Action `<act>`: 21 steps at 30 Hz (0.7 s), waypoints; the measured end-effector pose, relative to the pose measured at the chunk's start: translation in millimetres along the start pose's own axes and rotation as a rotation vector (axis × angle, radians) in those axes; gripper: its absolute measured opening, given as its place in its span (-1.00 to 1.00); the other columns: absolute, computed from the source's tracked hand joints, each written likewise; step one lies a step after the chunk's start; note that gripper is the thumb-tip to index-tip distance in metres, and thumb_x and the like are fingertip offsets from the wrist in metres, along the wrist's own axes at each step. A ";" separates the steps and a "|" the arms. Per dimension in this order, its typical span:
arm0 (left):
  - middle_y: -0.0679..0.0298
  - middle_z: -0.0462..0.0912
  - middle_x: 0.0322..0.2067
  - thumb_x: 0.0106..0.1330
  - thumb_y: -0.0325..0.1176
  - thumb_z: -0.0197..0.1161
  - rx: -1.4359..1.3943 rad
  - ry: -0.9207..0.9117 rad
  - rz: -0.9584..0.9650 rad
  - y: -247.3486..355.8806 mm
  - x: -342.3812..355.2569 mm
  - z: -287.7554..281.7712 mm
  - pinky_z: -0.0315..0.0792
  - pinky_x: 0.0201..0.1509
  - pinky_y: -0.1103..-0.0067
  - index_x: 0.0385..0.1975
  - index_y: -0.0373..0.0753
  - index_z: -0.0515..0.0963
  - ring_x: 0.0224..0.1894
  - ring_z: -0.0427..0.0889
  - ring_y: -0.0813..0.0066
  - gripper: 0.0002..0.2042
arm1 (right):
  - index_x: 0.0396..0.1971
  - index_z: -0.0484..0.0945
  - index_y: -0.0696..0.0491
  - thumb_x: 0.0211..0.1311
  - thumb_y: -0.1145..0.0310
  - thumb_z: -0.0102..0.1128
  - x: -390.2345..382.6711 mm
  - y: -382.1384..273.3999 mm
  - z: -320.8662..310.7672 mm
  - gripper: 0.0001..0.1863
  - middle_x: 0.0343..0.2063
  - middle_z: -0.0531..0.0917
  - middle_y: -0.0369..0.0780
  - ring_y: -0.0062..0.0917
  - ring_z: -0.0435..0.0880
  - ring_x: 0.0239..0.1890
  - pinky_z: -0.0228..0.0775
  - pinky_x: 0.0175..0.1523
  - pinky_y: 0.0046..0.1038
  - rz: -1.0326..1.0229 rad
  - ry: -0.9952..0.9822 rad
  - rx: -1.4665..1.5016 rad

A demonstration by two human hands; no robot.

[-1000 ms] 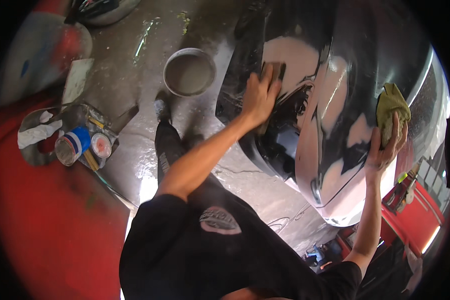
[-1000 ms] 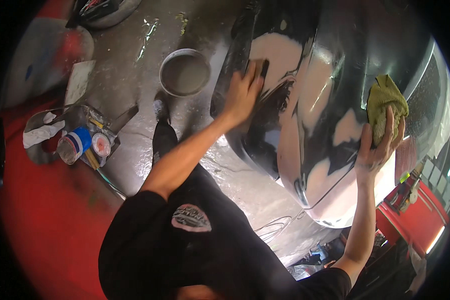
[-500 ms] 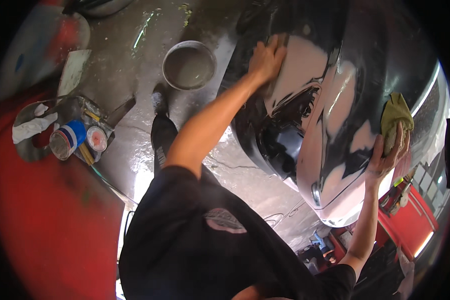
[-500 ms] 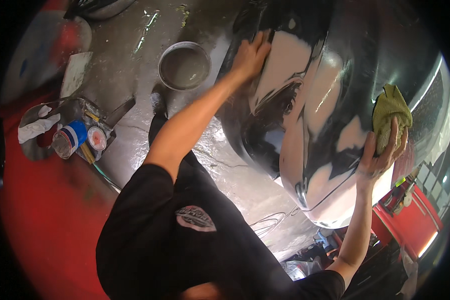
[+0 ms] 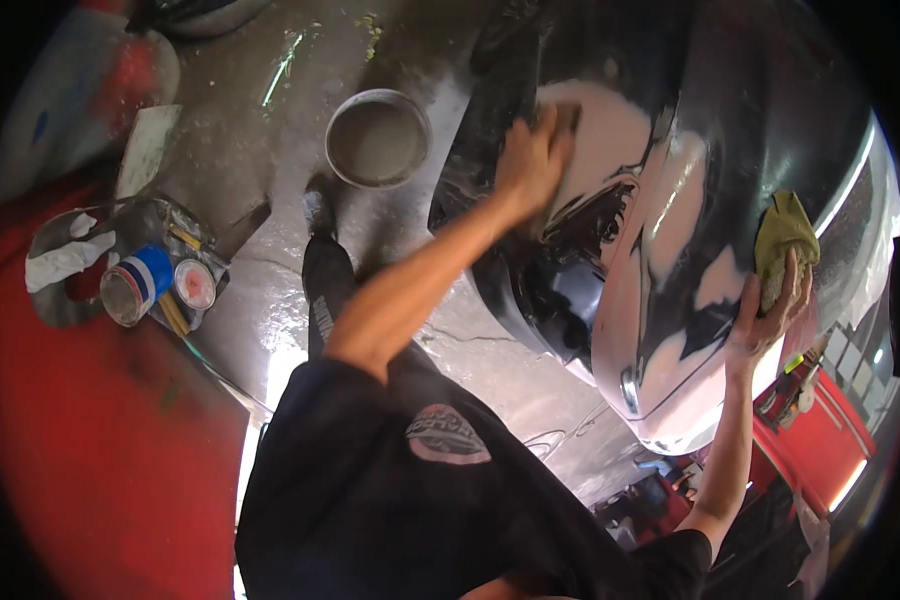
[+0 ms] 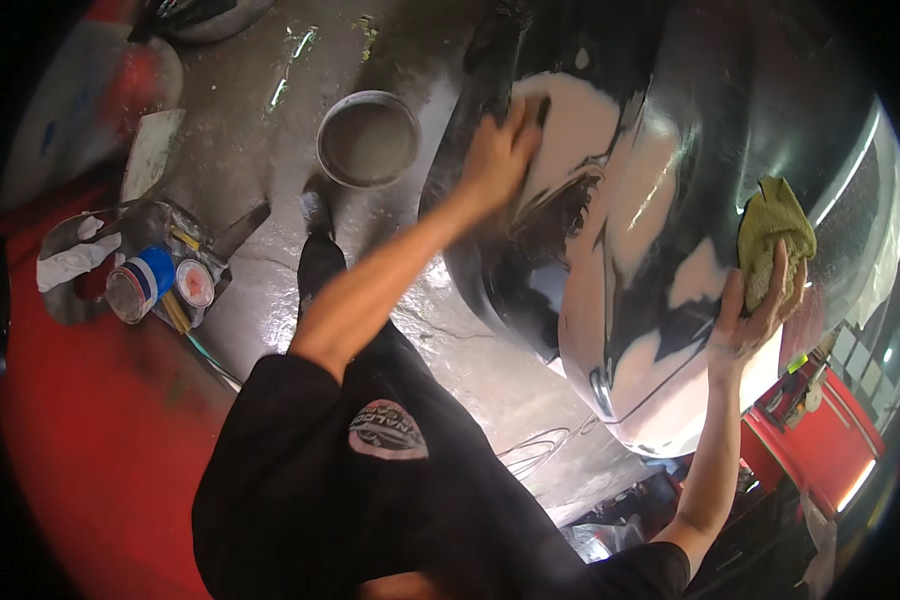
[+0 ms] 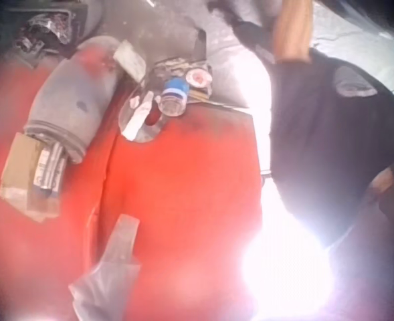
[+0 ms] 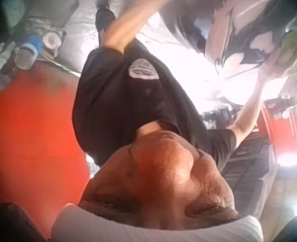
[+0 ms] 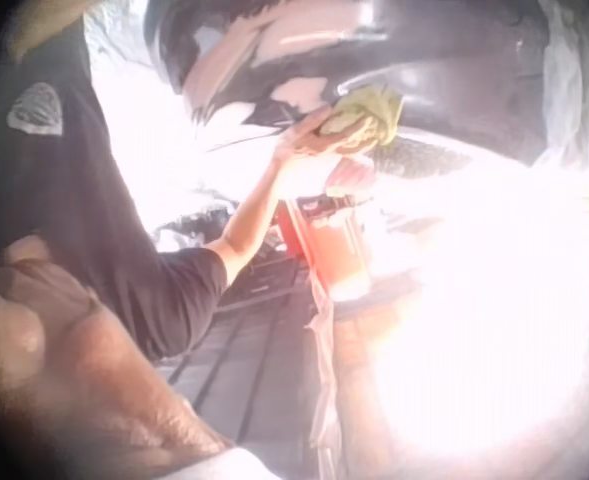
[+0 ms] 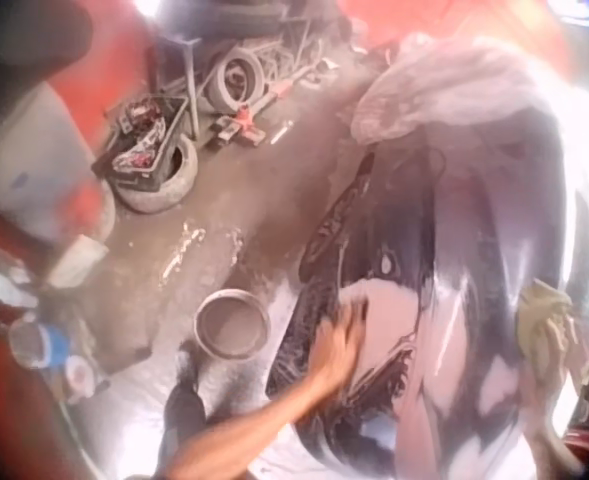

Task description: The person sands a car body panel with a sanding block, wipes the surface with a cloth, dips the sanding block into a bucket of water, and continues sanding the panel.

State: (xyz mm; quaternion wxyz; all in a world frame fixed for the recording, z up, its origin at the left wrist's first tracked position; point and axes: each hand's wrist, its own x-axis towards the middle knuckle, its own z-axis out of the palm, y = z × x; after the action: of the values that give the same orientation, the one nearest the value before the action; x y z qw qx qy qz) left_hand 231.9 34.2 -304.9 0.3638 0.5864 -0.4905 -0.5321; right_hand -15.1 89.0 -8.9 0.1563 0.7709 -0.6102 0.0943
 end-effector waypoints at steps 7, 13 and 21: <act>-0.22 0.46 0.25 0.55 -0.22 0.01 0.149 0.119 0.175 -39.9 56.6 3.5 0.47 0.19 0.00 0.22 -0.14 0.55 0.04 0.54 -0.39 -0.64 | 0.48 0.43 0.01 0.41 0.31 0.30 11.0 -10.8 8.4 -0.36 0.46 0.25 0.15 0.05 0.22 0.53 0.10 0.55 0.01 -0.001 -0.001 0.042; -0.36 0.43 0.09 0.60 0.04 -0.01 -0.039 0.044 0.183 -0.4 -53.9 9.8 0.46 0.23 0.01 0.51 -0.25 0.29 0.11 0.48 -0.40 -0.37 | 0.48 0.43 0.04 0.41 0.31 0.31 -3.3 5.5 -9.7 -0.35 0.46 0.27 0.14 0.05 0.25 0.52 0.11 0.55 0.00 -0.008 -0.012 -0.037; -0.39 0.46 0.12 0.59 0.02 0.02 0.016 0.044 0.047 -30.6 32.3 7.3 0.45 0.15 0.10 0.49 -0.26 0.35 0.04 0.50 -0.30 -0.38 | 0.48 0.44 0.02 0.43 0.26 0.30 3.3 -6.7 6.2 -0.35 0.46 0.28 0.12 0.03 0.23 0.53 0.04 0.58 0.01 0.008 -0.014 -0.009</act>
State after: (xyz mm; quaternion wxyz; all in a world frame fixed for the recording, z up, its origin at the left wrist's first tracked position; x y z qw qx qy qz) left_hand 229.0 11.6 -343.8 0.3822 0.5890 -0.5005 -0.5064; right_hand -8.2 85.1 -14.5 0.1550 0.7684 -0.6148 0.0869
